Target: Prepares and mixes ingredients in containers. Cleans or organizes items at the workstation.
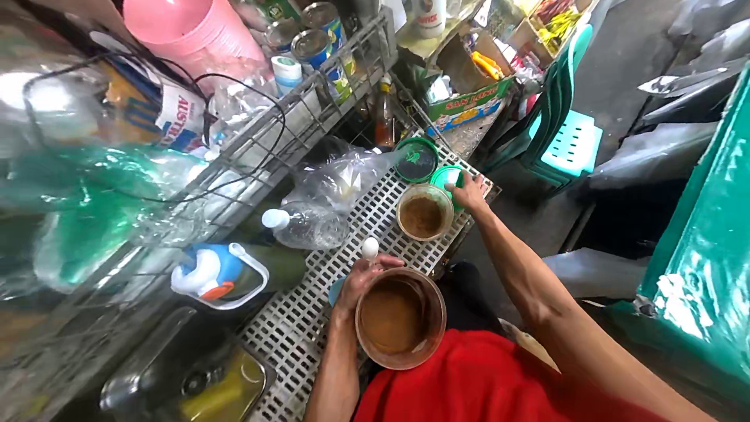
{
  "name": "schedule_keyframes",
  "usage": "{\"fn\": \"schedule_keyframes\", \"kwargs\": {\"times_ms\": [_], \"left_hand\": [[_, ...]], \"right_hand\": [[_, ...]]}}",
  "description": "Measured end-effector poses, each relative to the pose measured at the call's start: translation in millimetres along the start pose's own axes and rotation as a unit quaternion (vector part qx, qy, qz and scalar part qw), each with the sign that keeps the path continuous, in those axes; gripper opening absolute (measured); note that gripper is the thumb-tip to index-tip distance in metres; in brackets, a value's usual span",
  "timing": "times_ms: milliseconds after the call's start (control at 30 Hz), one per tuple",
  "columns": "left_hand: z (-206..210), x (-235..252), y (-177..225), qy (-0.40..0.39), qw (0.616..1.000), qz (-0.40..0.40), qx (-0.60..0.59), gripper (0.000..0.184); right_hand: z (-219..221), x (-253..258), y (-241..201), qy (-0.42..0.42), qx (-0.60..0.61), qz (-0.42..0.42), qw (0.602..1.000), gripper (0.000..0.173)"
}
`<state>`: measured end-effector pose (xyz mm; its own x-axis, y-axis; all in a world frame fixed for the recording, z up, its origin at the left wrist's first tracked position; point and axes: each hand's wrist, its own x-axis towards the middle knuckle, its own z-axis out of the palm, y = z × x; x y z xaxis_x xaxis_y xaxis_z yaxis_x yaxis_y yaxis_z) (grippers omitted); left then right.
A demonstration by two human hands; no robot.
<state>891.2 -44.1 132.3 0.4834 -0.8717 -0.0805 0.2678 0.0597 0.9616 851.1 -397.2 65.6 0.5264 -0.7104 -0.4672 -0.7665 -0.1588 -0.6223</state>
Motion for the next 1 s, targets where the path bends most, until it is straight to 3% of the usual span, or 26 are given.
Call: {"fn": "schedule_keyframes", "kwargs": {"times_ms": [100, 200, 300, 400, 500, 667, 733, 833, 1000], "left_hand": [[1.5, 0.3, 6.3, 0.018, 1.0, -0.01, 0.0, 0.04], [2.4, -14.4, 5.7, 0.076, 0.996, -0.045, -0.013, 0.037], [7.2, -22.5, 10.6, 0.1, 0.994, -0.052, -0.005, 0.038], [11.4, -18.5, 10.4, 0.102, 0.993, -0.042, 0.049, 0.04], [12.6, -14.7, 7.3, 0.093, 0.994, -0.022, 0.059, 0.038], [10.4, -14.8, 1.1, 0.098, 0.995, 0.003, 0.019, 0.039], [13.4, -12.1, -0.7, 0.114, 0.992, 0.023, 0.041, 0.04], [10.5, -11.4, -0.6, 0.178, 0.974, 0.059, 0.13, 0.04], [-10.5, -55.9, 31.1, 0.291, 0.94, 0.084, 0.159, 0.042]], "right_hand": [[-6.8, -15.9, -2.0, 0.031, 0.026, -0.045, 0.998, 0.079], [-21.7, -64.4, 2.4, 0.038, 0.058, -0.168, 0.983, 0.059], [-37.3, -122.2, 14.4, -0.094, 0.083, -0.254, 0.959, 0.041], [-36.5, -168.1, 30.0, -0.299, 0.123, -0.235, 0.917, 0.048], [-24.6, -206.0, 33.1, -0.379, 0.174, -0.254, 0.872, 0.057], [-24.2, -227.1, 16.7, -0.348, 0.185, -0.296, 0.87, 0.062], [-26.6, -231.2, 13.5, -0.327, 0.168, -0.295, 0.882, 0.05], [-27.0, -229.4, 15.9, -0.286, 0.159, -0.282, 0.902, 0.033], [-3.5, -216.1, 25.2, -0.216, 0.113, -0.242, 0.939, 0.032]]}}
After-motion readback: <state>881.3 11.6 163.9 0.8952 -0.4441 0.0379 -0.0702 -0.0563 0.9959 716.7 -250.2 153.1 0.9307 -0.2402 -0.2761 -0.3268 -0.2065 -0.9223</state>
